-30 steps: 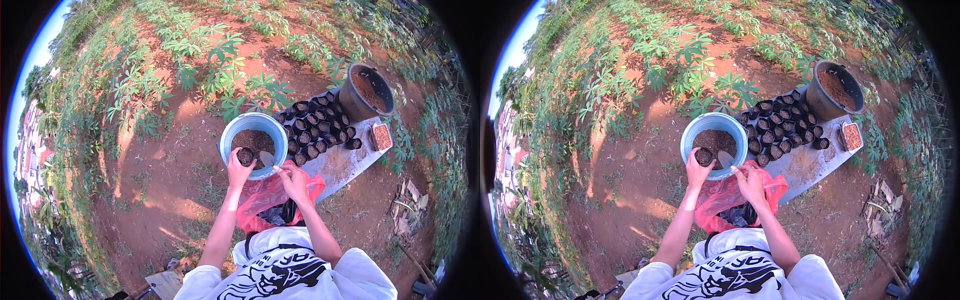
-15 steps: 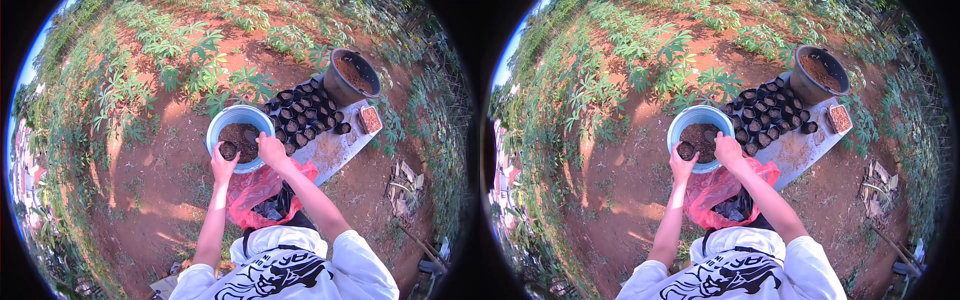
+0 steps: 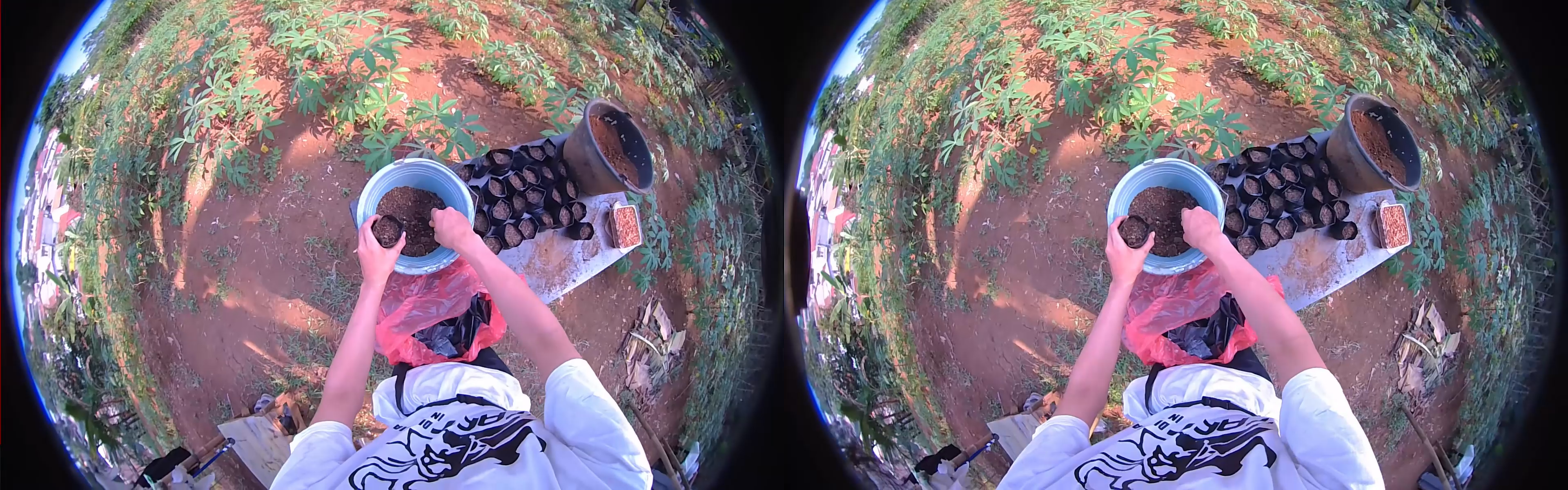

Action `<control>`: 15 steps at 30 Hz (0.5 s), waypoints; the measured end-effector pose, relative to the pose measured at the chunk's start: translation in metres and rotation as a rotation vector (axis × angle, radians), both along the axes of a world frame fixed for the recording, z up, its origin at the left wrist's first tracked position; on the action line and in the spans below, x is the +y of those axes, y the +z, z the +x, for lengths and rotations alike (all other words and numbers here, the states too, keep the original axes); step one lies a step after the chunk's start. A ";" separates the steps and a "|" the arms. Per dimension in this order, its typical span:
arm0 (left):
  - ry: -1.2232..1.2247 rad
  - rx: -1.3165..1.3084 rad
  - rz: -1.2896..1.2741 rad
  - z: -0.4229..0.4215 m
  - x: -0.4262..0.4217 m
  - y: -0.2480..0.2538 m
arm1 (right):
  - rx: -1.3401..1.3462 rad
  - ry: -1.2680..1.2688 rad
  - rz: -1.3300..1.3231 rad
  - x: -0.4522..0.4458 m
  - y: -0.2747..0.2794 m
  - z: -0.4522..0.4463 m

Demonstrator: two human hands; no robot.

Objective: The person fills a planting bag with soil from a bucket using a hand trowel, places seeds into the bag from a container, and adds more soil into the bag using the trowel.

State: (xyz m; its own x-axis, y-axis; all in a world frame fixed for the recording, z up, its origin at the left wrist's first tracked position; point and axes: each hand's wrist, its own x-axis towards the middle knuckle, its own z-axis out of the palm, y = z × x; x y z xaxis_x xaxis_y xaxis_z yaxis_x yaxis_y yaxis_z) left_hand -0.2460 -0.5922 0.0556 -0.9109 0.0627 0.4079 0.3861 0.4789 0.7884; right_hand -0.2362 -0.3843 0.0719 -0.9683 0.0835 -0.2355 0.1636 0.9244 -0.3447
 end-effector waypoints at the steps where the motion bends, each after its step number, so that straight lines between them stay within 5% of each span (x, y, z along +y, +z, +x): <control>1: 0.012 -0.004 -0.007 0.000 -0.001 0.001 | -0.022 0.032 -0.022 0.001 0.000 -0.001; 15: 0.069 -0.049 -0.070 -0.002 0.006 0.006 | -0.126 0.226 -0.328 0.018 0.017 0.000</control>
